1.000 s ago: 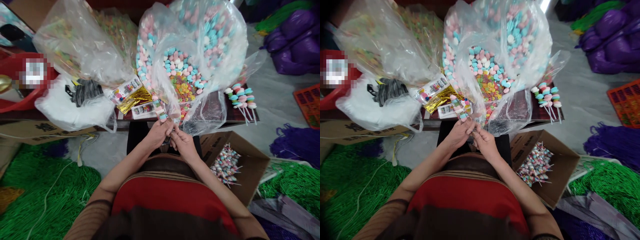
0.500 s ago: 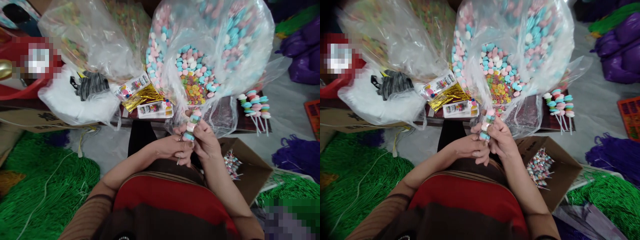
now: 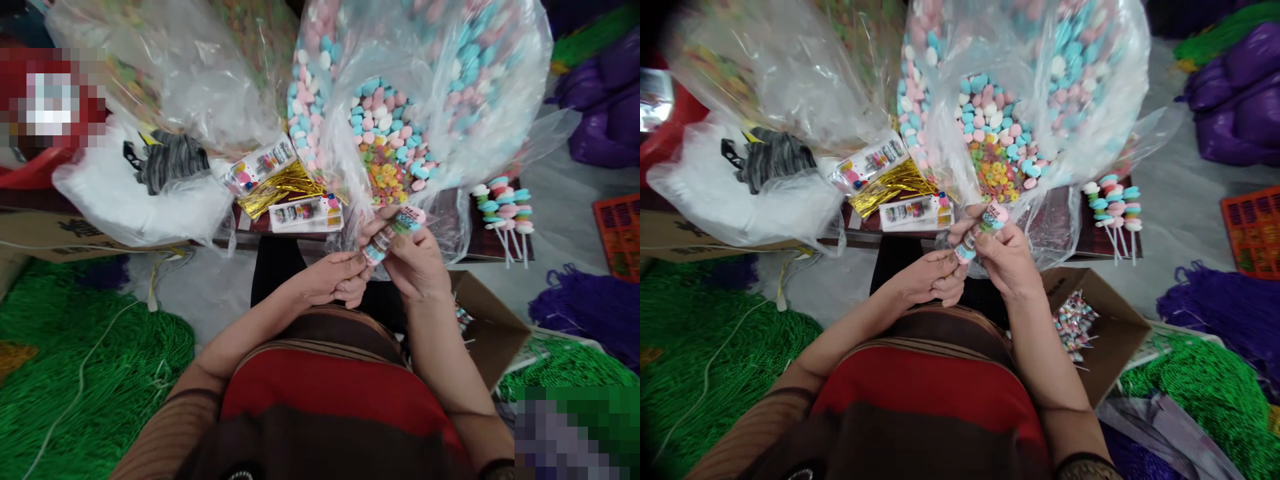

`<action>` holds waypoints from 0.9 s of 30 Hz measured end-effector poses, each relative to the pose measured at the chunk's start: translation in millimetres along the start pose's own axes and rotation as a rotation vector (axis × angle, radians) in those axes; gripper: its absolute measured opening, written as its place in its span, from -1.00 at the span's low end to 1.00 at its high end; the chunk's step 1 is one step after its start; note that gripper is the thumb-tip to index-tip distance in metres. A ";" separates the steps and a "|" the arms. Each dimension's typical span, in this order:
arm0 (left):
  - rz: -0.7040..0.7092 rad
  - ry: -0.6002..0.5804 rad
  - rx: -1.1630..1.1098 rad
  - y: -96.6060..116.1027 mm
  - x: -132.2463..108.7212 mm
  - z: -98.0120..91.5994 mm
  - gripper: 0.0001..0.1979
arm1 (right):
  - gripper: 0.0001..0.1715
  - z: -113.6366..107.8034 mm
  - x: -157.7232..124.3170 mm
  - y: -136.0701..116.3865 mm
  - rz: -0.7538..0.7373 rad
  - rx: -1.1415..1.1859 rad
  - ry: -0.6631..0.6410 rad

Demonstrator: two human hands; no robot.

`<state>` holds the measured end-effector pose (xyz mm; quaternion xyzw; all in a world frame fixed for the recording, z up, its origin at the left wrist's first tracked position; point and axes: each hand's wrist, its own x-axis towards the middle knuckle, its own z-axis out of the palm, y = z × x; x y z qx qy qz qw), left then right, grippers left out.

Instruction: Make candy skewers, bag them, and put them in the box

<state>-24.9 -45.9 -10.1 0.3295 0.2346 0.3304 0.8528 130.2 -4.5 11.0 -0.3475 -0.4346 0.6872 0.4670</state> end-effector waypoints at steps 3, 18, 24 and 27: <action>0.155 0.228 0.305 -1.4 3.4 -3.4 -0.46 | -0.55 4.4 5.5 7.3 -0.084 -0.044 0.130; 0.597 0.863 -0.099 32.6 -29.9 -57.1 -0.62 | -0.76 34.5 91.9 32.4 -0.270 -0.889 -0.053; 0.549 0.939 -0.397 45.5 -42.1 -63.3 -0.65 | -0.62 61.1 144.1 45.3 -0.209 -1.582 -0.209; 0.543 0.916 -0.409 40.6 -42.5 -64.8 -0.64 | -0.60 70.9 154.0 50.5 -0.179 -1.751 -0.218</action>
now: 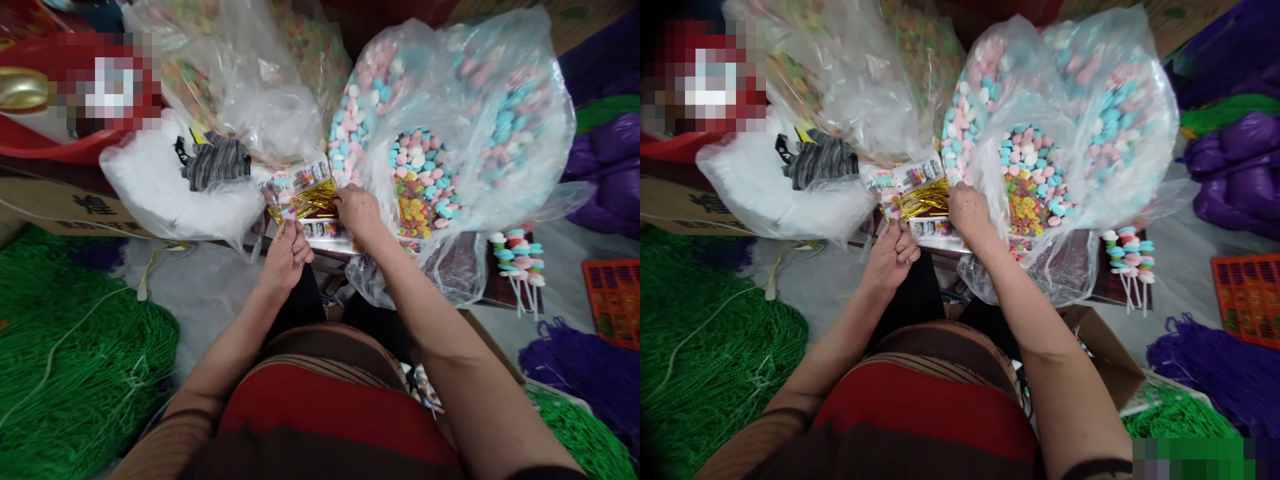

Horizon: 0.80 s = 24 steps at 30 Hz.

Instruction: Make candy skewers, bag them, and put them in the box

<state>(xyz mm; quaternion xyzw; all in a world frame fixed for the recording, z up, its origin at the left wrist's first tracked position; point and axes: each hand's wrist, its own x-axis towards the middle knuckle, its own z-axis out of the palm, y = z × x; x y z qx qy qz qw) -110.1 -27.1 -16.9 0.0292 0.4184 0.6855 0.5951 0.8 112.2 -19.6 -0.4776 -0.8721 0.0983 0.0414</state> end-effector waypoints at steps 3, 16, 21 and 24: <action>0.009 -0.023 0.002 -2.1 1.2 -2.5 -0.64 | -0.57 4.3 5.8 -3.8 0.024 -0.066 -0.009; 0.020 -0.076 0.018 -3.3 2.5 -2.0 -0.66 | -0.70 9.1 12.0 23.7 0.098 0.340 0.189; 0.010 -0.060 0.040 -2.2 -0.5 4.6 -0.65 | -0.68 14.0 17.4 7.3 0.012 0.203 0.137; 0.021 -0.053 0.040 -1.5 -1.8 4.3 -0.65 | -0.62 18.0 22.5 -5.3 0.039 0.090 0.064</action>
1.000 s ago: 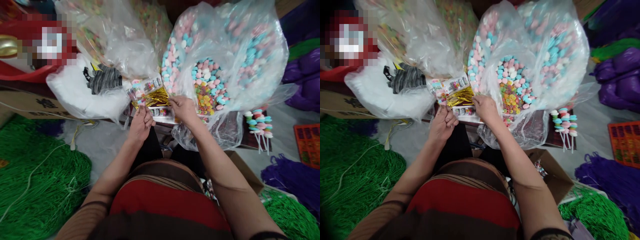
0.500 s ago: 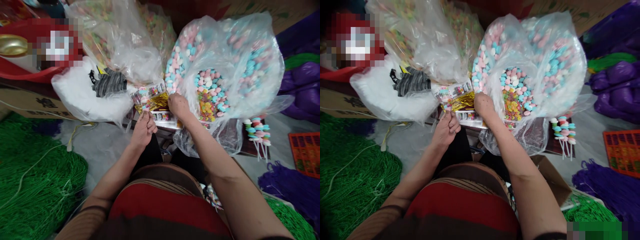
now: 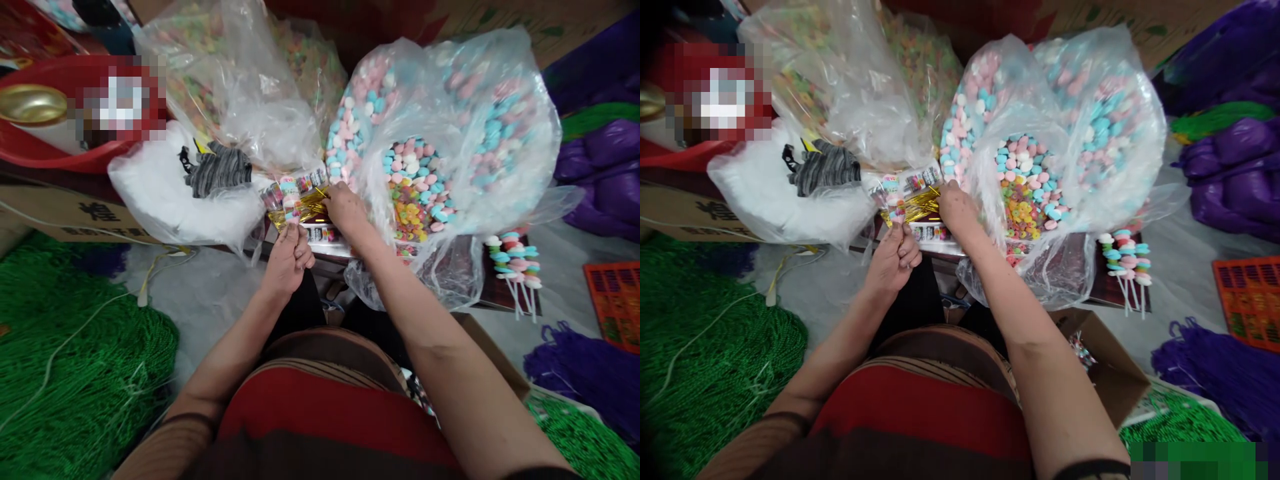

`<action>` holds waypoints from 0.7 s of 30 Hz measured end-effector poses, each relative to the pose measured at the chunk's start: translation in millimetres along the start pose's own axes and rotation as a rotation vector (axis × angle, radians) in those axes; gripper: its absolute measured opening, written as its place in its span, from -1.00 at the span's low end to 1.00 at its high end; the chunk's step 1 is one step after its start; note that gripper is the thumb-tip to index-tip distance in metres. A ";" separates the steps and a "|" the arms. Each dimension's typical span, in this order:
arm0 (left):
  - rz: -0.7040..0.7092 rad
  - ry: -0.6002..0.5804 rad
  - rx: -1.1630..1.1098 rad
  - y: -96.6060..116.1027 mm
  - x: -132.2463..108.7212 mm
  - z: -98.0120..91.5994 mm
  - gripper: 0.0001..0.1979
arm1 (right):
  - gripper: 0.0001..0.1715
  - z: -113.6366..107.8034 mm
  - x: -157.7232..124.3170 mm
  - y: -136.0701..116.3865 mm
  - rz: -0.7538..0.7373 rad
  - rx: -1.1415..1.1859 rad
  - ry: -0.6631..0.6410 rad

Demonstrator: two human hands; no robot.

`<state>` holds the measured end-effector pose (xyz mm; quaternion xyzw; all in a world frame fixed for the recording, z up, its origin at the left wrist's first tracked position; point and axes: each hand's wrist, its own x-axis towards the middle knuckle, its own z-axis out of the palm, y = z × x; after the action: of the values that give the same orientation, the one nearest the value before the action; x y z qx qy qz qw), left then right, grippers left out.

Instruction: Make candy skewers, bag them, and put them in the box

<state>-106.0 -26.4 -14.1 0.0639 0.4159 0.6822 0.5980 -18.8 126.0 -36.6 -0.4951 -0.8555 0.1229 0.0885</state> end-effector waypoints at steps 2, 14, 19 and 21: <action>0.012 0.003 -0.007 0.9 -0.7 -1.8 -0.65 | -0.59 2.8 2.6 -3.4 0.026 -0.020 -0.014; -0.006 0.018 -0.005 0.4 -0.7 -6.0 -0.64 | -0.80 0.9 -2.6 17.8 0.217 0.812 0.103; -0.031 0.002 0.056 -1.2 -2.2 -2.5 -0.64 | -0.80 -8.0 -11.9 15.3 0.255 1.042 0.135; -0.030 -0.018 0.088 -2.7 -1.9 -3.0 -0.63 | -0.82 -14.4 -18.2 13.3 0.246 1.073 0.141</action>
<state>-105.2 -29.7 -17.1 0.0902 0.4408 0.6537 0.6084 5.1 118.3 -27.3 -0.4837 -0.6007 0.5175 0.3706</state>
